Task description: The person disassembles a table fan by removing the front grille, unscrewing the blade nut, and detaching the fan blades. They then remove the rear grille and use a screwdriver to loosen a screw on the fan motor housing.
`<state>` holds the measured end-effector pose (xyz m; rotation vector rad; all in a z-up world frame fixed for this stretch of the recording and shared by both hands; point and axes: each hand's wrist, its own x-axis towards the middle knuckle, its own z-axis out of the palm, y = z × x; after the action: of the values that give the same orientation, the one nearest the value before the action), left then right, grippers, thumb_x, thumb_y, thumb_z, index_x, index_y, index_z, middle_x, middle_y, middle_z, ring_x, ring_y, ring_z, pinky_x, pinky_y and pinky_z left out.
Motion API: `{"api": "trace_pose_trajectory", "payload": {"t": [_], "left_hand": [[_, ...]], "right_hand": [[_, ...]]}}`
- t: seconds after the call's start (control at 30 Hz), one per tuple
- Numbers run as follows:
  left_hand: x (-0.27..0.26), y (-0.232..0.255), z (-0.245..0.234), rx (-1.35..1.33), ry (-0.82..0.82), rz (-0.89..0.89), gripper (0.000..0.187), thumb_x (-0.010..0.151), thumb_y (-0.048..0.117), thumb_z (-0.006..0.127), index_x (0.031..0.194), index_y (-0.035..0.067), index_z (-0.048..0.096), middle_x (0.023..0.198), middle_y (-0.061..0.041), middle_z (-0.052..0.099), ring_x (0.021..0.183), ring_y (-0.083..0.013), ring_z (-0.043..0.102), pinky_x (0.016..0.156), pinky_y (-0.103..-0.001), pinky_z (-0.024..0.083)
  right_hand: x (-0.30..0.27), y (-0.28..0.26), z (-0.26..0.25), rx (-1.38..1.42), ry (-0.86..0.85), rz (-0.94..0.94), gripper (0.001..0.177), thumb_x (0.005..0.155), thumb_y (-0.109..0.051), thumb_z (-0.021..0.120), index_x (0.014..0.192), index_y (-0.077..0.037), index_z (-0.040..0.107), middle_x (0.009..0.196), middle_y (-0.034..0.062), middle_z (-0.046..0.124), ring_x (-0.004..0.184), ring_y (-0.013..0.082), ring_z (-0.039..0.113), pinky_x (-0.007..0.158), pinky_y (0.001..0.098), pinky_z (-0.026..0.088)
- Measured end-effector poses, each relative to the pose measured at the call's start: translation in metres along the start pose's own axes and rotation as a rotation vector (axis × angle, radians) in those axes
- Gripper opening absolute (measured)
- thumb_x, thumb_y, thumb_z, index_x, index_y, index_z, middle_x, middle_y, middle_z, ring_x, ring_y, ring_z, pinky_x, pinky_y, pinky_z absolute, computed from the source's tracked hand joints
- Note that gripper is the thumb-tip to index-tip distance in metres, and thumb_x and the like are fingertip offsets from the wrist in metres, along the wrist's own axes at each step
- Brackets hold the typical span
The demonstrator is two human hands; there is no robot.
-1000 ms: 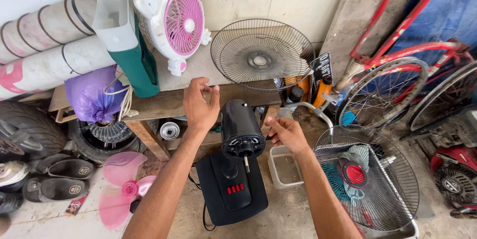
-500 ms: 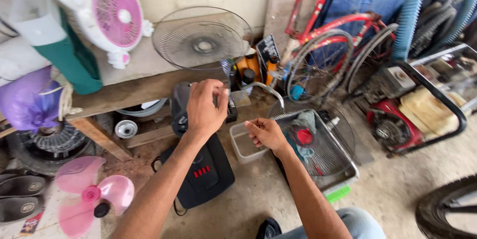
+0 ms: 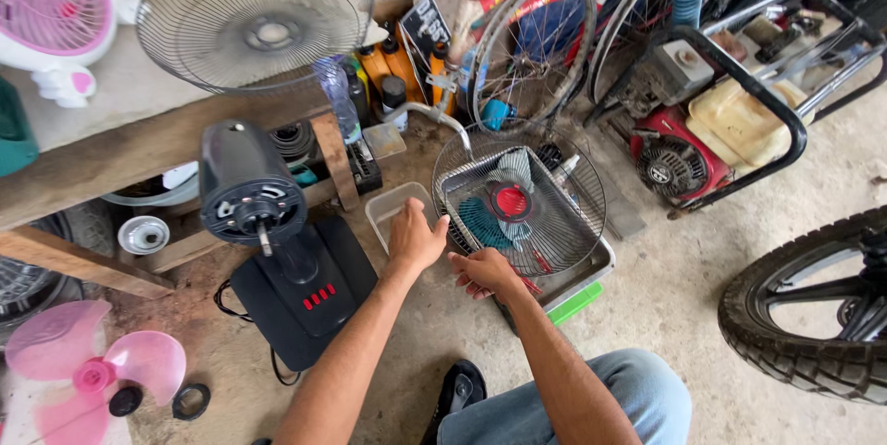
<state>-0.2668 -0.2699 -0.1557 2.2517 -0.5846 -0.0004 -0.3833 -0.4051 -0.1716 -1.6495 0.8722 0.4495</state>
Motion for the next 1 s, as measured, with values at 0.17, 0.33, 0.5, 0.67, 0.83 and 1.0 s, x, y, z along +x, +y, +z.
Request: {"api": "trace_pose_trajectory", "payload": {"t": [0.17,0.33,0.5,0.67,0.83,1.0], "left_hand": [[-0.015,-0.026,0.077,-0.078,-0.135,-0.274,0.060,0.093,0.039,0.076,0.119,-0.008,0.049,0.106,-0.032,0.067,0.098,-0.0468,0.068,0.083,-0.051,0.056],[-0.017,-0.034,0.118,-0.575,-0.215,-0.506,0.027,0.101,0.023,0.058,0.112,-0.001,0.055,0.086,-0.022,0.075,0.063,-0.0286,0.076,0.055,-0.039,0.060],[-0.008,-0.041,0.127,-0.546,-0.078,-0.374,0.016,0.098,0.012,0.057,0.105,-0.002,0.051,0.073,-0.012,0.070,0.055,-0.0229,0.075,0.047,-0.037,0.060],[0.009,-0.042,0.124,-0.441,-0.003,-0.331,0.014,0.099,0.012,0.058,0.106,0.002,0.054,0.065,-0.009,0.069,0.052,-0.0223,0.073,0.048,-0.036,0.058],[0.021,-0.040,0.121,-0.478,0.056,-0.343,0.015,0.101,0.014,0.058,0.111,0.004,0.055,0.066,-0.010,0.068,0.050,-0.0210,0.072,0.047,-0.035,0.057],[0.024,-0.033,0.117,-0.591,0.079,-0.421,0.024,0.103,0.025,0.057,0.117,0.006,0.053,0.070,-0.008,0.070,0.055,-0.0167,0.072,0.050,-0.031,0.059]], "right_hand": [[0.004,0.019,-0.014,0.014,0.019,-0.013,0.049,0.092,-0.049,0.069,0.086,-0.001,0.079,0.071,0.0070,0.074,0.052,0.0132,0.063,0.048,0.0288,0.053],[0.001,0.030,-0.026,-0.023,-0.026,-0.076,0.046,0.090,-0.049,0.071,0.090,-0.004,0.081,0.072,0.0060,0.075,0.055,0.0128,0.066,0.050,0.0272,0.054],[0.007,0.041,-0.032,-0.107,-0.063,-0.102,0.043,0.090,-0.048,0.071,0.091,-0.006,0.080,0.073,0.0032,0.076,0.058,0.0114,0.068,0.051,0.0267,0.056],[0.027,0.067,-0.047,-0.274,-0.066,-0.091,0.042,0.090,-0.045,0.073,0.085,-0.004,0.078,0.070,0.0062,0.072,0.058,0.0145,0.067,0.050,0.0302,0.052],[0.056,0.099,-0.060,-0.567,0.268,-0.203,0.033,0.079,-0.040,0.083,0.079,-0.007,0.077,0.077,0.0120,0.073,0.073,0.0243,0.068,0.067,0.0375,0.053],[0.059,0.112,-0.083,-0.431,0.462,0.097,0.031,0.089,-0.035,0.072,0.106,-0.010,0.066,0.096,0.0137,0.074,0.087,0.0307,0.074,0.077,0.0468,0.064]]}}
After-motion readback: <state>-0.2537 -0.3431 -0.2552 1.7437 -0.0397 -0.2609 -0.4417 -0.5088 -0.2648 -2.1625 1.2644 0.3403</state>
